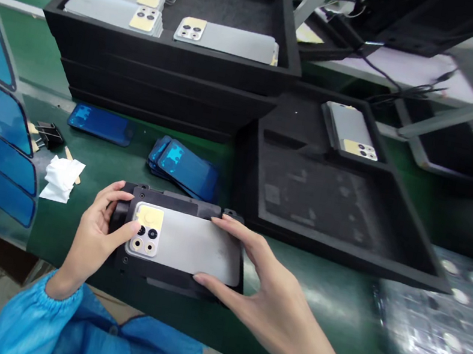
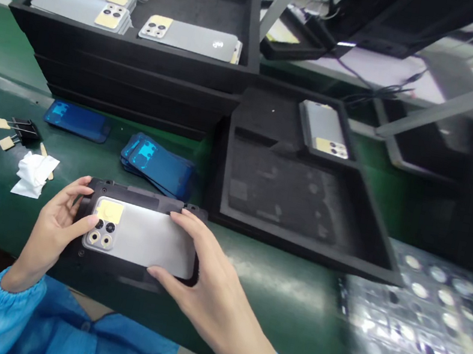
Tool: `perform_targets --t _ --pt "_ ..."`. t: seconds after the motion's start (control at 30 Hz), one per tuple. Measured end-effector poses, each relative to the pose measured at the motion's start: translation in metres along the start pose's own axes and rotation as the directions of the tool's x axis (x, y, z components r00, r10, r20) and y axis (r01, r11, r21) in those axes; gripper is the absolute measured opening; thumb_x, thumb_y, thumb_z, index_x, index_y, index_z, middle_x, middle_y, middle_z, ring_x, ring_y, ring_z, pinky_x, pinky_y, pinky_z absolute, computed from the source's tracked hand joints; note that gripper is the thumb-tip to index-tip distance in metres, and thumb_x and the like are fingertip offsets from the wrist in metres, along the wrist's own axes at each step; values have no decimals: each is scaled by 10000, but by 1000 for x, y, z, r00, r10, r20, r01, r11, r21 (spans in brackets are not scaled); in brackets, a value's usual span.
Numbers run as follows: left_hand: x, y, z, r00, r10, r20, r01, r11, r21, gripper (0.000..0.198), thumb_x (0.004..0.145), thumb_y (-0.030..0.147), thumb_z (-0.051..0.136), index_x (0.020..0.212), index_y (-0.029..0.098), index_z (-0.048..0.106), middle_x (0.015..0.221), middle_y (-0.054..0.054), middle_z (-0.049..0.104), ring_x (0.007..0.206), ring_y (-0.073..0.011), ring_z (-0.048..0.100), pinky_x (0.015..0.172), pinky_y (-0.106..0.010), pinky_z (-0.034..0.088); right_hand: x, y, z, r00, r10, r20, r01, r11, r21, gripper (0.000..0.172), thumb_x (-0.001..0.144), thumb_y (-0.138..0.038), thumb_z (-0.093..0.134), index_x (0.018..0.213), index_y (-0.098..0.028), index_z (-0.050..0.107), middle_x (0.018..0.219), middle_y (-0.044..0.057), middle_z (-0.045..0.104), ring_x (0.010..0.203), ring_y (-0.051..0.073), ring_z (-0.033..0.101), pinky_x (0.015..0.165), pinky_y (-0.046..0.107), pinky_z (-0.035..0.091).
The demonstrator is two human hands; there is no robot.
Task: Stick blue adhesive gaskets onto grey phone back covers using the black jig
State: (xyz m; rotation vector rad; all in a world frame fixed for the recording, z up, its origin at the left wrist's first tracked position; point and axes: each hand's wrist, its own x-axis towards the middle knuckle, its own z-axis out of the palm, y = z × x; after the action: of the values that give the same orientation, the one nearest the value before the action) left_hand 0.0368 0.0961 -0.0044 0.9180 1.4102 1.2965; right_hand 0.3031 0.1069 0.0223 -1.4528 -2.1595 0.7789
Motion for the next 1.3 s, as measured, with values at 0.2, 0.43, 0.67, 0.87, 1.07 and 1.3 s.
perform_targets --t 0.2,0.43,0.67,0.87,1.07,1.3 --pt "0 1 1 1000 3 -6 -3 1000 -1 349 717 302 862 1012 216 697 1508 -132 527 1419 -310 527 1168 -414 453 1 2 1 1000 15 21 -15 1000 19 616 889 -329 735 1441 -288 465 1478 120 607 1404 349 564 1115 502 546" --pt "0 -1 0 1000 7 3 -7 1000 -11 340 728 301 859 1017 222 699 1510 -125 518 1435 -292 506 1178 -395 435 0 1 4 1000 23 -6 -23 999 42 594 889 -334 731 1424 -302 477 1489 120 596 1419 359 545 1107 543 545" --pt "0 -1 1 1000 4 -3 -4 1000 -4 334 712 299 847 1002 214 705 1487 -129 536 1410 -316 530 1161 -417 456 -2 4 3 1000 -2 13 1 999 48 588 909 -344 725 1433 -281 468 1507 133 584 1432 356 531 1146 534 516" --pt "0 0 1 1000 11 -12 -11 1000 10 328 712 300 839 1002 215 712 1485 -130 537 1406 -325 534 1160 -430 459 0 4 4 1000 -20 8 20 1000 4 592 906 -312 719 1442 -291 468 1502 129 589 1428 361 535 1119 532 541" --pt "2 -2 1 999 37 -5 -37 999 21 329 710 302 837 1003 212 716 1490 -141 523 1434 -334 504 1157 -428 464 1 4 3 999 -26 25 27 1000 -8 611 895 -300 731 1445 -291 465 1500 126 592 1430 360 532 1111 521 549" --pt "6 -3 -3 998 55 7 -56 998 34 319 702 320 848 958 208 695 1576 -158 428 1485 -345 445 1214 -442 390 4 -1 4 999 -6 36 5 1000 14 591 889 -269 726 1424 -281 476 1524 127 570 1454 351 502 1150 542 512"
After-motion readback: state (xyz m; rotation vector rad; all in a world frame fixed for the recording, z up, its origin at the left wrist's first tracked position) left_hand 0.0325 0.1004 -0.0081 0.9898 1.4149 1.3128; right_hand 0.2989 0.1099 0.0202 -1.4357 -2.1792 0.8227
